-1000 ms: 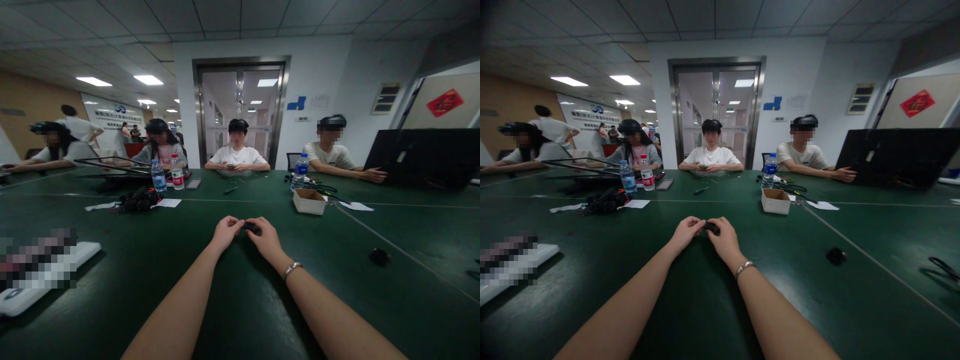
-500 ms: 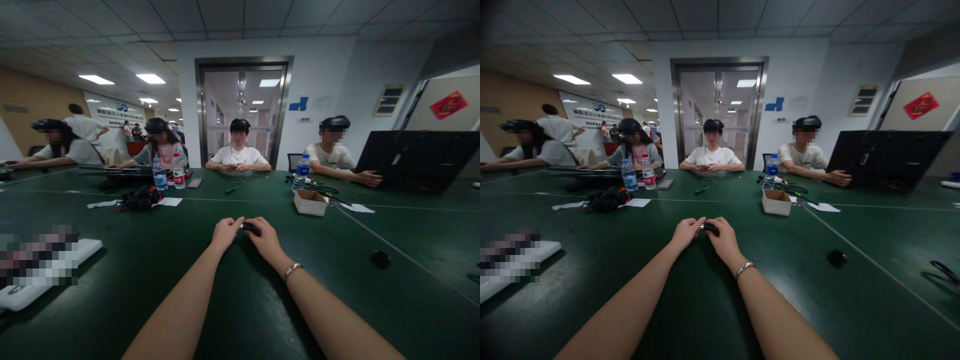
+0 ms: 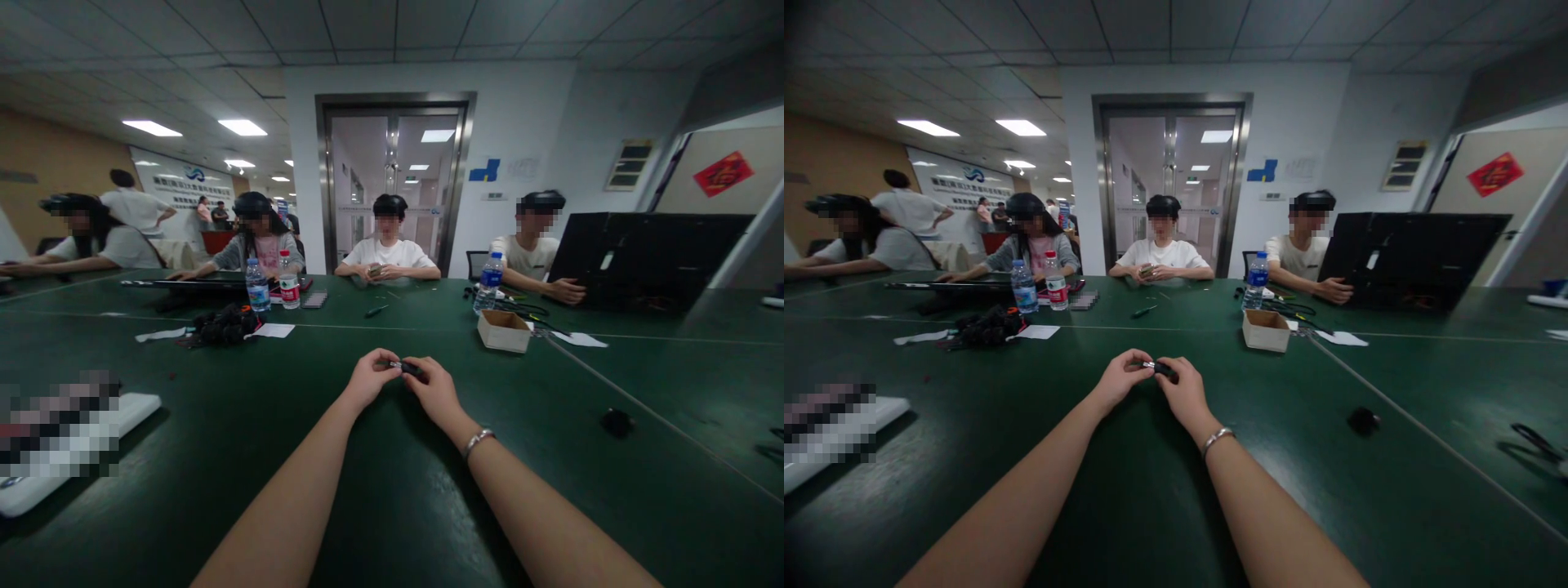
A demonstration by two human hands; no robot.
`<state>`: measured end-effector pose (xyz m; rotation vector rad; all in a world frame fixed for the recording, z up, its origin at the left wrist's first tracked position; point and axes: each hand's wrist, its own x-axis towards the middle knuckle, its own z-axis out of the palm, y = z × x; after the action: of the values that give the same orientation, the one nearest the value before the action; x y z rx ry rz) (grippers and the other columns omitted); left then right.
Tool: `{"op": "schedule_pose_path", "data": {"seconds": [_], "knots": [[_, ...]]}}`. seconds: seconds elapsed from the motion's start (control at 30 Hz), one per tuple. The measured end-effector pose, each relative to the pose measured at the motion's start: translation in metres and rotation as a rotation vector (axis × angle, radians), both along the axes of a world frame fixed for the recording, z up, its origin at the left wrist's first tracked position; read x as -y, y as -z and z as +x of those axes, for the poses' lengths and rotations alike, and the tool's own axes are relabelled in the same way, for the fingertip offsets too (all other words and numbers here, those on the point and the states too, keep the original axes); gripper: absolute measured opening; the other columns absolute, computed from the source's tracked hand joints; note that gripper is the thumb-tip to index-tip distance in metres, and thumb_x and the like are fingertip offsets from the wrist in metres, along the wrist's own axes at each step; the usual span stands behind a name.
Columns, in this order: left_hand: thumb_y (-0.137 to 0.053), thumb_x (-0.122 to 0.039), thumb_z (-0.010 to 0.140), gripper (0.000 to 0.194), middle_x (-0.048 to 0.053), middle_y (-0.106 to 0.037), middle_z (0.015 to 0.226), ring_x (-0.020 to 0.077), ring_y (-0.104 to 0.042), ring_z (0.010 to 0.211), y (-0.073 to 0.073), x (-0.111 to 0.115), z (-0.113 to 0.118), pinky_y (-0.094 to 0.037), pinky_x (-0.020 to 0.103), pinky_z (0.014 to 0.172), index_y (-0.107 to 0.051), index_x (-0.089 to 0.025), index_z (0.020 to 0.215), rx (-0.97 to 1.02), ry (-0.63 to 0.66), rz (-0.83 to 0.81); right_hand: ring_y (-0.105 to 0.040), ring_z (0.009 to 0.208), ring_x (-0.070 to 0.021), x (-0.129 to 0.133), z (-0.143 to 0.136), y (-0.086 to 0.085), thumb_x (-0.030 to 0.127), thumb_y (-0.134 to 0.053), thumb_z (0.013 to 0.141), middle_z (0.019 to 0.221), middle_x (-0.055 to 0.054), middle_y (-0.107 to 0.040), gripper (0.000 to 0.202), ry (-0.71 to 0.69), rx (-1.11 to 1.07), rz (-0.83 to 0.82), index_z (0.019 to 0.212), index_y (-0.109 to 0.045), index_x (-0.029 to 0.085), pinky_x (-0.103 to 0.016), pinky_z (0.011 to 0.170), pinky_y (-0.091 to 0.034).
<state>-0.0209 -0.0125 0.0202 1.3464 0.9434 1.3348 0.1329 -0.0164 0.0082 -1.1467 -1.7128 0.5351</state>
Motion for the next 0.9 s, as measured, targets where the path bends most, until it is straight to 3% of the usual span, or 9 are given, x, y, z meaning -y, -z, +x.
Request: {"op": "schedule_pose_path", "data": {"seconds": [0.17, 0.27, 0.37, 0.47, 0.6, 0.67, 0.77, 0.83, 0.9], "knots": [[-0.072, -0.034, 0.066, 0.026, 0.004, -0.063, 0.08, 0.0128, -0.058, 0.069, 0.0023, -0.0023, 0.0047, -0.046, 0.025, 0.066, -0.064, -0.016, 0.082, -0.05, -0.07, -0.059, -0.058, 0.073, -0.0159, -0.0047, 0.0005, 0.0052, 0.025, -0.059, 0.071, 0.09, -0.004, -0.062, 0.028, -0.007, -0.033, -0.012, 0.097, -0.068, 0.022, -0.029, 0.066, -0.049], [-0.072, -0.028, 0.066, 0.019, 0.005, -0.064, 0.078, 0.0145, -0.06, 0.074, 0.0046, -0.0042, 0.004, -0.047, 0.029, 0.074, -0.065, -0.015, 0.079, -0.065, -0.079, 0.001, -0.058, 0.071, -0.0154, -0.0043, 0.0006, 0.0045, 0.024, -0.06, 0.069, 0.09, -0.005, -0.062, 0.028, -0.006, -0.019, -0.015, 0.096, -0.068, 0.02, -0.029, 0.065, -0.049], [-0.075, -0.019, 0.062, 0.027, 0.008, -0.067, 0.091, 0.017, -0.062, 0.088, 0.0037, -0.004, 0.0013, -0.046, 0.031, 0.086, -0.065, -0.016, 0.087, 0.003, -0.012, 0.043, -0.058, 0.071, -0.0152, -0.0024, 0.0011, 0.002, 0.024, -0.06, 0.07, 0.089, -0.004, -0.062, 0.028, -0.004, -0.025, -0.02, 0.096, -0.068, 0.021, -0.029, 0.065, -0.049], [-0.073, -0.023, 0.066, 0.031, 0.009, -0.066, 0.101, 0.0177, -0.062, 0.091, 0.0021, -0.003, 0.0, -0.047, 0.03, 0.082, -0.065, -0.017, 0.095, -0.019, -0.034, 0.005, -0.059, 0.073, -0.0156, -0.0004, 0.0012, -0.0005, 0.024, -0.06, 0.07, 0.089, -0.004, -0.061, 0.027, -0.006, -0.023, -0.025, 0.096, -0.068, 0.02, -0.029, 0.066, -0.049], [-0.06, -0.038, 0.076, 0.024, 0.006, -0.065, 0.076, 0.0158, -0.06, 0.069, 0.0039, -0.0029, 0.0012, -0.046, 0.028, 0.065, -0.065, -0.015, 0.082, -0.198, -0.128, -0.077, -0.058, 0.073, -0.0154, 0.0002, 0.001, -0.001, 0.022, -0.06, 0.07, 0.088, -0.004, -0.061, 0.027, 0.019, 0.013, -0.031, 0.095, -0.069, 0.019, -0.03, 0.068, -0.048], [-0.06, -0.038, 0.075, 0.023, 0.005, -0.064, 0.07, 0.0155, -0.059, 0.067, 0.0056, -0.003, 0.0016, -0.045, 0.029, 0.066, -0.065, -0.016, 0.076, -0.249, -0.16, -0.023, -0.058, 0.073, -0.0151, -0.0009, 0.0012, 0.0006, 0.022, -0.059, 0.07, 0.088, -0.004, -0.061, 0.027, 0.021, 0.014, -0.033, 0.095, -0.069, 0.019, -0.029, 0.068, -0.048], [-0.065, -0.031, 0.072, 0.018, 0.006, -0.067, 0.085, 0.0165, -0.062, 0.081, 0.007, -0.0034, 0.0008, -0.046, 0.029, 0.078, -0.066, -0.017, 0.082, -0.185, -0.102, 0.072, -0.058, 0.072, -0.0147, -0.0031, 0.0012, 0.0035, 0.024, -0.059, 0.071, 0.088, -0.004, -0.06, 0.027, 0.016, -0.014, -0.04, 0.096, -0.068, 0.019, -0.029, 0.067, -0.048], [-0.067, -0.027, 0.069, 0.027, 0.007, -0.066, 0.098, 0.0165, -0.061, 0.088, 0.0076, -0.0043, 0.0001, -0.045, 0.028, 0.082, -0.065, -0.018, 0.094, -0.146, -0.066, 0.09, -0.057, 0.071, -0.0147, -0.0039, 0.0008, 0.0041, 0.024, -0.06, 0.07, 0.086, -0.004, -0.06, 0.027, 0.021, -0.022, -0.046, 0.096, -0.068, 0.019, -0.029, 0.066, -0.048], [-0.067, -0.032, 0.07, 0.034, 0.008, -0.066, 0.1, 0.0163, -0.061, 0.085, 0.0089, -0.0059, -0.0001, -0.046, 0.028, 0.078, -0.063, -0.017, 0.1, -0.182, -0.113, 0.051, -0.057, 0.072, -0.0149, -0.0037, 0.0002, 0.0035, 0.024, -0.06, 0.07, 0.084, -0.003, -0.06, 0.027, 0.026, -0.012, -0.051, 0.095, -0.069, 0.019, -0.029, 0.067, -0.048]]}}
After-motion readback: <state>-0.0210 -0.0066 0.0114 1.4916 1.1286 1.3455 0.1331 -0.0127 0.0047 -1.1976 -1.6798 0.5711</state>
